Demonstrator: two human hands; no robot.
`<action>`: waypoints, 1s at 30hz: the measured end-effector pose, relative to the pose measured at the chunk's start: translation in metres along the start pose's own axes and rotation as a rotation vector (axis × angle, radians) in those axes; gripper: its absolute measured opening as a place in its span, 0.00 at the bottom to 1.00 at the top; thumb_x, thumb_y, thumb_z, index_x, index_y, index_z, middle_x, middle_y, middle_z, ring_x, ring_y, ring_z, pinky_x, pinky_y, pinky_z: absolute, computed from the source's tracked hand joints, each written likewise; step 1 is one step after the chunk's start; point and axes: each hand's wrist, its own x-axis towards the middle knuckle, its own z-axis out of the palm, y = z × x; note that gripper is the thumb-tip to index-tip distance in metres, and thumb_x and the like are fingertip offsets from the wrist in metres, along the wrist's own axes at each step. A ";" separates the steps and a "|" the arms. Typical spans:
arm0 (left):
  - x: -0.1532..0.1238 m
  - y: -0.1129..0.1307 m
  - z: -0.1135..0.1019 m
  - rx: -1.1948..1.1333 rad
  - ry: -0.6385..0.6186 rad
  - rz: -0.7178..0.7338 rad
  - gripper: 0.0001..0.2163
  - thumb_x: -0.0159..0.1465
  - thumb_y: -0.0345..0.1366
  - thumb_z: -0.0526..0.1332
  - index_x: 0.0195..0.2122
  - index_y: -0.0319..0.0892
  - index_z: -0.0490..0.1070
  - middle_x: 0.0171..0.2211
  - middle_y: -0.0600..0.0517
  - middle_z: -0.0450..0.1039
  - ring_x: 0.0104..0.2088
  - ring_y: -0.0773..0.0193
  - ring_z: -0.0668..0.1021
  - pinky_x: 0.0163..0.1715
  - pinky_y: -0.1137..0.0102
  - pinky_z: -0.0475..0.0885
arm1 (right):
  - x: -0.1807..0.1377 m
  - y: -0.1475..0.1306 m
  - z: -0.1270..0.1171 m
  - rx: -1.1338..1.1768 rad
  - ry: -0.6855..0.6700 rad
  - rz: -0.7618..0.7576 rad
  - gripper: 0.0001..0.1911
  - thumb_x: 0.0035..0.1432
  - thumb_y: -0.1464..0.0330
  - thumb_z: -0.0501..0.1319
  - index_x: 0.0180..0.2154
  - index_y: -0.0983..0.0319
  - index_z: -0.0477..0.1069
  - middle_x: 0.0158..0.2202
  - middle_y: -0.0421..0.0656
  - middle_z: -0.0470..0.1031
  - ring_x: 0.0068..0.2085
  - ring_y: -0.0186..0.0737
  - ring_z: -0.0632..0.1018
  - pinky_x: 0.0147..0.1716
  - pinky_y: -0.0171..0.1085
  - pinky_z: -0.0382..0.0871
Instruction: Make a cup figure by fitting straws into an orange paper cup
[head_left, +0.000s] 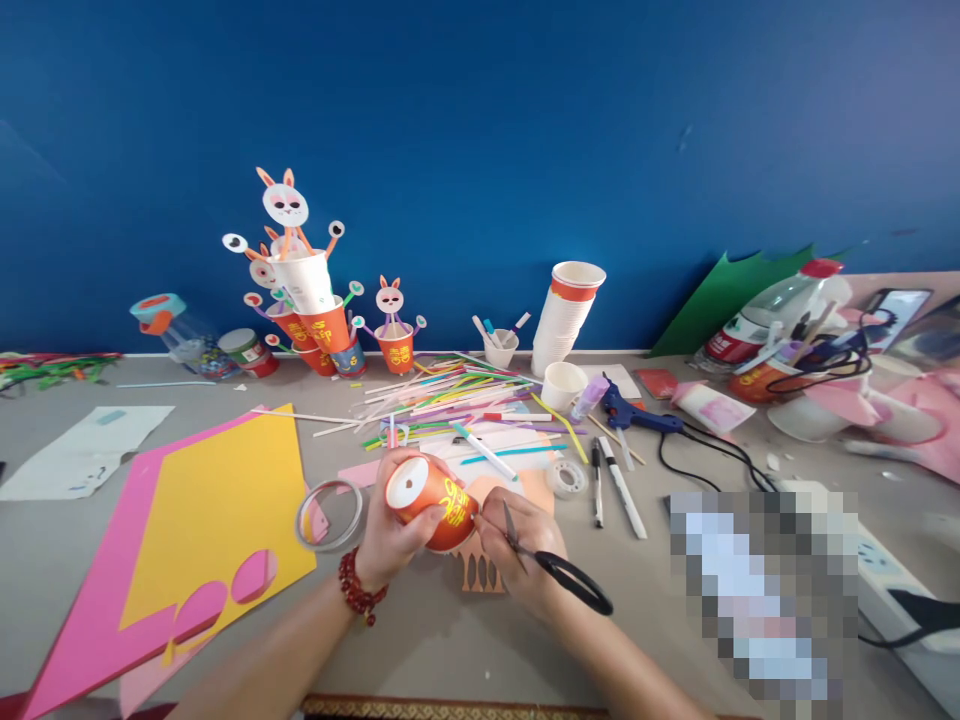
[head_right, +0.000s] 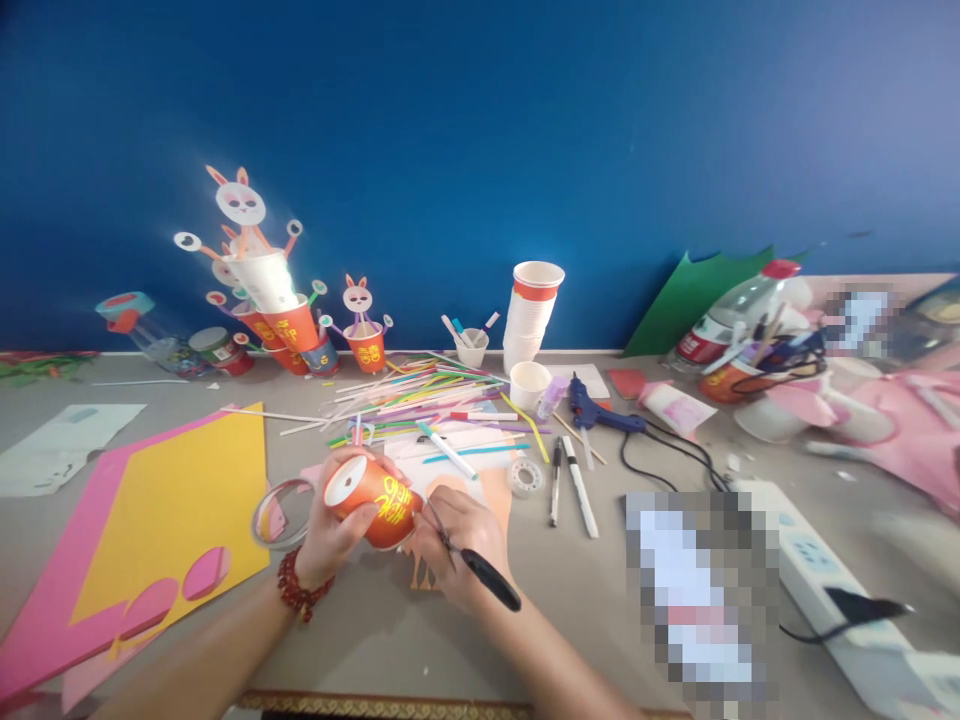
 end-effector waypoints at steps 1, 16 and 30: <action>0.000 0.000 0.000 -0.005 -0.006 -0.006 0.20 0.58 0.32 0.65 0.49 0.46 0.59 0.41 0.48 0.72 0.42 0.55 0.78 0.40 0.59 0.74 | 0.000 0.000 0.000 -0.012 -0.009 -0.022 0.17 0.63 0.68 0.53 0.22 0.59 0.55 0.24 0.38 0.60 0.24 0.34 0.65 0.23 0.34 0.55; 0.001 -0.001 0.001 -0.205 0.014 -0.082 0.19 0.59 0.38 0.65 0.48 0.47 0.60 0.42 0.48 0.73 0.45 0.53 0.77 0.41 0.59 0.74 | 0.003 -0.014 -0.009 0.209 -0.111 0.096 0.16 0.63 0.72 0.50 0.22 0.60 0.59 0.24 0.39 0.62 0.26 0.35 0.67 0.27 0.34 0.59; 0.006 0.006 -0.003 -0.081 -0.104 -0.125 0.19 0.57 0.35 0.67 0.46 0.45 0.61 0.39 0.49 0.73 0.37 0.57 0.79 0.37 0.62 0.75 | -0.001 -0.012 -0.007 0.124 -0.136 0.121 0.17 0.63 0.70 0.51 0.21 0.59 0.56 0.22 0.38 0.60 0.24 0.35 0.65 0.25 0.34 0.57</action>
